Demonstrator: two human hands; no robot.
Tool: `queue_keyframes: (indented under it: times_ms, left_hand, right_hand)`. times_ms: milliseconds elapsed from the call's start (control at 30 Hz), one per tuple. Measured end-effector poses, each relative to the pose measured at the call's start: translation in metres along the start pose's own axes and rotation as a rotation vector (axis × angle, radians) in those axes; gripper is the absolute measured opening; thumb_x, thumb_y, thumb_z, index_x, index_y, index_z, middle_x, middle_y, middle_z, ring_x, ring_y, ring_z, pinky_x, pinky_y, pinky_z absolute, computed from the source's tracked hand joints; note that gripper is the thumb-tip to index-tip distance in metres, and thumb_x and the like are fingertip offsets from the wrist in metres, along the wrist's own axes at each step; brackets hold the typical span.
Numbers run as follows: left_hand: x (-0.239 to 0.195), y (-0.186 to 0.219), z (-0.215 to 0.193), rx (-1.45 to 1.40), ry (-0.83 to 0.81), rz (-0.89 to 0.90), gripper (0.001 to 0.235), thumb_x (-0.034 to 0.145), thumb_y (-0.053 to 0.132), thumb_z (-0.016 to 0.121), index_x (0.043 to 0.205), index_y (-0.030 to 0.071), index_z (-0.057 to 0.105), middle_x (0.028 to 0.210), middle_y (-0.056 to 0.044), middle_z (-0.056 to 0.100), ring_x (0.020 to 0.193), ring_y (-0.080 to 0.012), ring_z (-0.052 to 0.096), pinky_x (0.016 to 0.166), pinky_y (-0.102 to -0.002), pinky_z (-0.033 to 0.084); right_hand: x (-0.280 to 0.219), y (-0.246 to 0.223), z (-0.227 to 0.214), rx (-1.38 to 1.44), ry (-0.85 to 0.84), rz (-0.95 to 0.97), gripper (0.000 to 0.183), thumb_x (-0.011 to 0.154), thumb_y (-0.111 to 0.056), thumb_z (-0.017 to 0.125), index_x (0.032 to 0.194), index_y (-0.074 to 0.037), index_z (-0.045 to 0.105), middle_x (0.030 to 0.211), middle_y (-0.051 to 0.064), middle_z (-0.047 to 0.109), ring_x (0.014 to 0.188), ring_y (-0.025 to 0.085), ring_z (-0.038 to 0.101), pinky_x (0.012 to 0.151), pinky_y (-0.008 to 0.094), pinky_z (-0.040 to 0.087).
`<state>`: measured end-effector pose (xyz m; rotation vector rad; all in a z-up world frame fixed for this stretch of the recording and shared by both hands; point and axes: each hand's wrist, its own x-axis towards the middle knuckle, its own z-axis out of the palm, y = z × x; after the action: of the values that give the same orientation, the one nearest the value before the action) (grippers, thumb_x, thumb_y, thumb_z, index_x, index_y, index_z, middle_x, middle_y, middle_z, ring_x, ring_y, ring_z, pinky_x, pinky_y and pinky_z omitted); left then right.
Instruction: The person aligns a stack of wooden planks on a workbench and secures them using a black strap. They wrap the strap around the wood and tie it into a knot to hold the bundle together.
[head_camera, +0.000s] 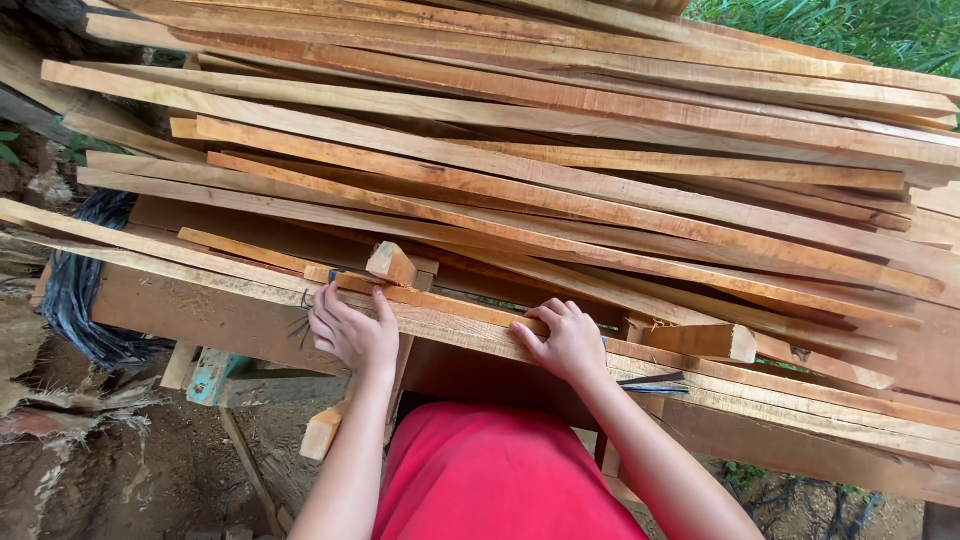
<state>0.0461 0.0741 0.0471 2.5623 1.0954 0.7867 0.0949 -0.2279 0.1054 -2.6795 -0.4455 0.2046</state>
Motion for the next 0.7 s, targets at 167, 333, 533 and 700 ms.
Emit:
queue_keyframes:
  times_ms: [167,333,533,700]
  left_hand:
    - [-0.001,0.003,-0.002,0.006,-0.023,-0.022,0.068,0.088,0.047,0.07,0.142,0.016,0.044,0.144,-0.005,0.045,0.134,-0.031,0.039,0.1,-0.05,0.027]
    - [-0.014,0.03,-0.021,-0.09,-0.133,-0.031,0.067,0.097,0.04,0.064,0.149,0.009,0.038,0.159,-0.019,0.032,0.147,-0.0432,0.024,0.108,-0.062,0.018]
    - [-0.049,0.037,-0.035,-0.077,-0.425,0.189,0.058,0.101,0.044,0.054,0.149,0.01,0.051,0.163,-0.019,0.039,0.156,-0.0445,0.015,0.116,-0.061,-0.004]
    - [-0.087,0.014,-0.072,-0.706,-0.405,0.418,0.019,0.095,0.013,0.063,0.112,0.012,0.072,0.125,-0.013,0.065,0.12,-0.0356,0.062,0.1,-0.048,0.05]
  right_hand:
    - [-0.001,0.002,0.001,0.004,0.019,-0.009,0.034,0.087,-0.059,0.068,0.098,-0.029,0.077,0.094,-0.005,0.069,0.09,0.02,0.066,0.078,0.036,0.055]
    - [-0.002,0.001,0.001,-0.003,0.041,-0.038,0.036,0.087,-0.061,0.067,0.1,-0.029,0.076,0.095,-0.006,0.069,0.09,0.02,0.065,0.078,0.035,0.055]
    - [-0.013,-0.011,-0.031,-0.148,-0.143,-0.132,0.072,0.078,-0.077,0.062,0.132,-0.03,0.062,0.123,-0.005,0.063,0.113,0.018,0.059,0.096,0.036,0.047]
    - [-0.016,-0.001,-0.022,-0.333,-0.332,-0.027,0.092,0.065,-0.075,0.075,0.138,-0.025,0.051,0.123,-0.003,0.06,0.119,0.021,0.059,0.104,0.044,0.044]
